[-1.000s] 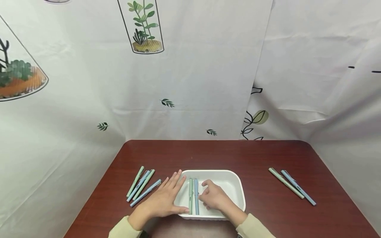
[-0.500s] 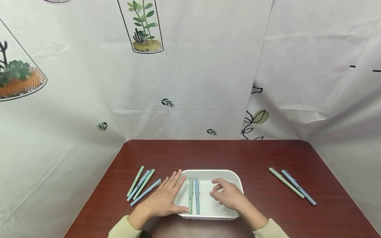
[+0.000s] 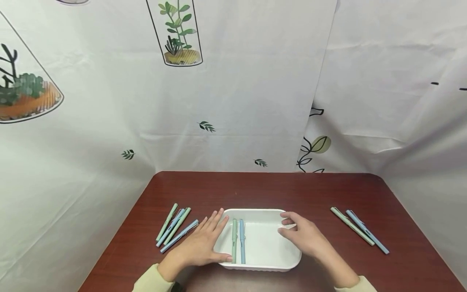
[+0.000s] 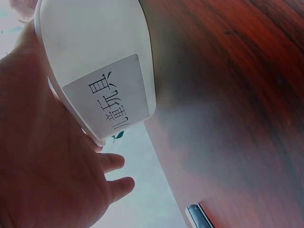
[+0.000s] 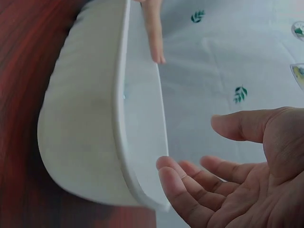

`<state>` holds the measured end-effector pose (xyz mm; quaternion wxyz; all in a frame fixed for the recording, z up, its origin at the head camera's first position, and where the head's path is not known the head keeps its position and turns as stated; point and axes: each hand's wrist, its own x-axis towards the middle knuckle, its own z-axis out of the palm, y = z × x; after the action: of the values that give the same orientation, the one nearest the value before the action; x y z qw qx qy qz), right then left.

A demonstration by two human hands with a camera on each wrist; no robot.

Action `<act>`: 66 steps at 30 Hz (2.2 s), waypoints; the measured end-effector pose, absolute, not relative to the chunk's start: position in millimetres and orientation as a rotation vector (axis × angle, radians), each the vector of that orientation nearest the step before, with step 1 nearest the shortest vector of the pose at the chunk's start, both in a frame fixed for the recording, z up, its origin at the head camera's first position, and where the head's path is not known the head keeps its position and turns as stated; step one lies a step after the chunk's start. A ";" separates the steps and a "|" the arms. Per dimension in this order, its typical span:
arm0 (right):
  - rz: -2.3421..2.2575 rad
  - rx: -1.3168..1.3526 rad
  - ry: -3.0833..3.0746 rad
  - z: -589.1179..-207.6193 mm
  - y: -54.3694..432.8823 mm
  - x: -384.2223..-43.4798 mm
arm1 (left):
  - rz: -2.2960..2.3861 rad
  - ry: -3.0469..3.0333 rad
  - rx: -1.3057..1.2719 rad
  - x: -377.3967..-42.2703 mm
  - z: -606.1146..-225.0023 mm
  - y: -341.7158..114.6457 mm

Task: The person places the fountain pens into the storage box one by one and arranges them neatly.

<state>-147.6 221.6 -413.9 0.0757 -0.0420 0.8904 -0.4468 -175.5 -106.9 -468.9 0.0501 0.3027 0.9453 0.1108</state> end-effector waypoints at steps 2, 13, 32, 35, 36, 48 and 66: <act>-1.298 -0.129 2.705 -411.7 228.0 -148.1 | 0.331 2.881 0.924 -176.0 -469.4 -107.1; -1.231 -0.101 2.748 -407.8 257.5 -151.5 | 0.319 2.899 0.926 -174.5 -470.6 -106.8; -0.970 -0.076 2.921 -425.0 322.1 -164.6 | 0.334 2.903 0.952 -171.8 -466.3 -106.1; -0.941 -0.054 2.951 -428.9 329.5 -165.7 | 0.335 2.903 0.950 -171.8 -466.8 -106.4; -0.935 -0.049 2.960 -430.1 331.7 -166.0 | 0.336 2.903 0.948 -171.7 -467.0 -106.5; -0.976 0.045 2.966 -441.6 352.4 -168.0 | 0.356 2.909 0.963 -170.5 -468.2 -107.2; -0.920 0.119 2.975 -457.4 374.3 -175.4 | 0.331 2.905 0.931 -170.9 -469.0 -107.6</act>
<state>-175.4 374.3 -457.4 0.0128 0.0382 0.9546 -0.2953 -170.9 -107.6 -469.0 0.0368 0.3032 0.9461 0.1080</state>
